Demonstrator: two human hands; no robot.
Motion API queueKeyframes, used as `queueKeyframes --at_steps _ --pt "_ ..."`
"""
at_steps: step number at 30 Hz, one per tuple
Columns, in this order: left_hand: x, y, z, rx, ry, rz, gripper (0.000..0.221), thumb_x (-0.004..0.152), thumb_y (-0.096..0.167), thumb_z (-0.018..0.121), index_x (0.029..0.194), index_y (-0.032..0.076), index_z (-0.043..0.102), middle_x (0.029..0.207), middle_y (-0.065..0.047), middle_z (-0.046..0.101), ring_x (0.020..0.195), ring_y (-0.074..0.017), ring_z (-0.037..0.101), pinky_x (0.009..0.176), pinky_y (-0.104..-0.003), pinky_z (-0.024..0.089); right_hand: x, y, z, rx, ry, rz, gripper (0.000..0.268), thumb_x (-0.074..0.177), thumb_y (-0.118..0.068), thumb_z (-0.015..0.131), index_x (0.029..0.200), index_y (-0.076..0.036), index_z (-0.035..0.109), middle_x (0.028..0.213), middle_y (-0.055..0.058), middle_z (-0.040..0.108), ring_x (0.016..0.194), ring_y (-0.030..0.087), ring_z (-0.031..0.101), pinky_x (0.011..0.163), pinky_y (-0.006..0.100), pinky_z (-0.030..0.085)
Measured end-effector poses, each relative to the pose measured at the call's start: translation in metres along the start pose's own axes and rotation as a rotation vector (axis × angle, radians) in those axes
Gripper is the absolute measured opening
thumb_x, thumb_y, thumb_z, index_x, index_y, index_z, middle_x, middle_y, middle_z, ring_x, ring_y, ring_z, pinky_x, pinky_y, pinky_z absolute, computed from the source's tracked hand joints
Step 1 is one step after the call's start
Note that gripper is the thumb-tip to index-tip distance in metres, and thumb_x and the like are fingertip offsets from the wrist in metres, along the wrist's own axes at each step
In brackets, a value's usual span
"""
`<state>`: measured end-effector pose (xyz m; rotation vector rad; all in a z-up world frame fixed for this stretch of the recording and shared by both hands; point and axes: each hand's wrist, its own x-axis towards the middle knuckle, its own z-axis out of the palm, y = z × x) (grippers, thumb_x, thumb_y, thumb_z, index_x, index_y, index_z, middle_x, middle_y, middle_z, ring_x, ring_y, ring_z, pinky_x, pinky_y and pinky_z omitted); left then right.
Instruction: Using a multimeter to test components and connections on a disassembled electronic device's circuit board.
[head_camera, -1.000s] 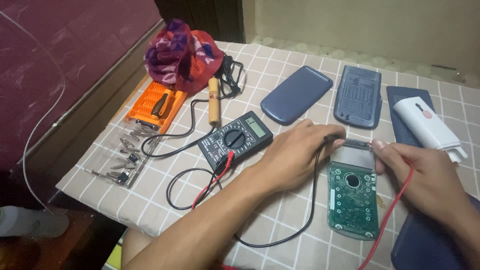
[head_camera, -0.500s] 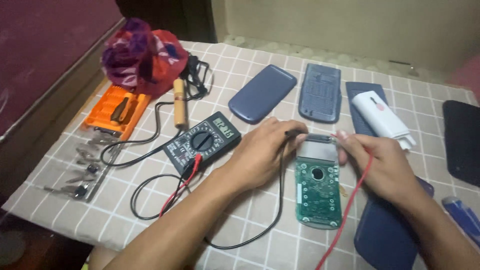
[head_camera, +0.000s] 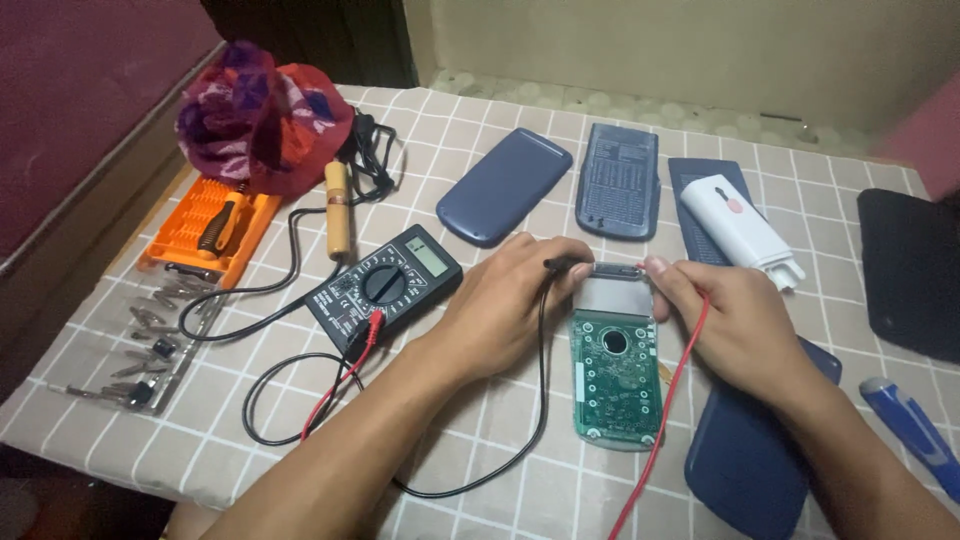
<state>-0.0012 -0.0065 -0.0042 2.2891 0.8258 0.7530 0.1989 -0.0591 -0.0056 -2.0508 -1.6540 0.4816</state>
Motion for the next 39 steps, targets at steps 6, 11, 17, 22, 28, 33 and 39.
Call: queueKeyframes --at_steps 6,11,17,22,28,33,39 --pt "0.001 0.000 0.000 0.019 0.013 0.034 0.034 0.089 0.037 0.031 0.100 0.012 0.052 0.094 -0.008 0.063 0.082 -0.0280 0.052 0.068 -0.041 0.040 0.000 0.004 0.001 0.046 -0.001 -0.020 0.047 0.090 -0.037 0.045 0.056 -0.012 0.063 0.045 0.001 0.048 0.044 0.013 0.036 0.050 0.027 0.030" --pt "0.001 -0.002 0.002 0.015 0.027 0.057 0.033 0.090 0.035 0.032 0.101 0.011 0.052 0.099 -0.005 0.063 0.082 -0.0271 0.051 0.069 -0.039 0.040 0.001 0.002 0.001 0.002 0.013 -0.017 0.046 0.091 -0.038 0.045 0.056 -0.013 0.063 0.042 0.003 0.043 0.044 0.014 0.038 0.052 0.027 0.031" --pt "0.003 -0.007 0.006 0.035 0.040 0.098 0.033 0.090 0.034 0.033 0.101 0.010 0.052 0.098 -0.007 0.063 0.083 -0.0282 0.053 0.071 -0.039 0.040 0.000 0.002 0.000 -0.007 0.007 0.006 0.047 0.090 -0.040 0.044 0.054 -0.015 0.062 0.041 0.001 0.042 0.044 0.013 0.038 0.052 0.026 0.030" --pt "0.002 -0.004 0.003 0.045 0.025 0.079 0.033 0.090 0.034 0.032 0.101 0.010 0.052 0.095 -0.009 0.063 0.084 -0.0286 0.052 0.070 -0.040 0.040 0.002 0.005 0.002 -0.021 -0.007 -0.011 0.048 0.089 -0.041 0.045 0.052 -0.015 0.059 0.040 0.001 0.032 0.042 0.014 0.032 0.047 0.028 0.026" --pt "0.001 0.000 0.000 0.024 0.020 0.044 0.037 0.090 0.037 0.030 0.103 0.012 0.052 0.099 -0.009 0.062 0.087 -0.0277 0.053 0.073 -0.039 0.040 -0.001 -0.004 -0.004 -0.062 -0.035 0.036 0.050 0.088 -0.044 0.042 0.053 -0.015 0.061 0.041 0.002 0.045 0.046 0.014 0.043 0.054 0.028 0.031" --pt "0.003 -0.005 0.002 -0.056 0.053 0.113 0.025 0.091 0.024 0.041 0.108 0.010 0.053 0.080 -0.016 0.060 0.080 -0.0344 0.057 0.069 -0.043 0.046 0.000 -0.007 -0.010 0.062 -0.079 -0.036 0.043 0.091 -0.030 0.045 0.059 -0.006 0.062 0.043 0.021 0.053 0.050 0.035 0.055 0.059 0.038 0.045" --pt "0.002 -0.003 0.001 -0.057 0.040 0.074 0.028 0.091 0.028 0.040 0.109 0.012 0.053 0.080 -0.013 0.062 0.082 -0.0307 0.058 0.070 -0.040 0.046 -0.004 -0.014 -0.012 0.037 -0.105 0.004 0.042 0.089 -0.031 0.045 0.057 -0.009 0.061 0.041 0.016 0.056 0.052 0.033 0.059 0.062 0.035 0.046"
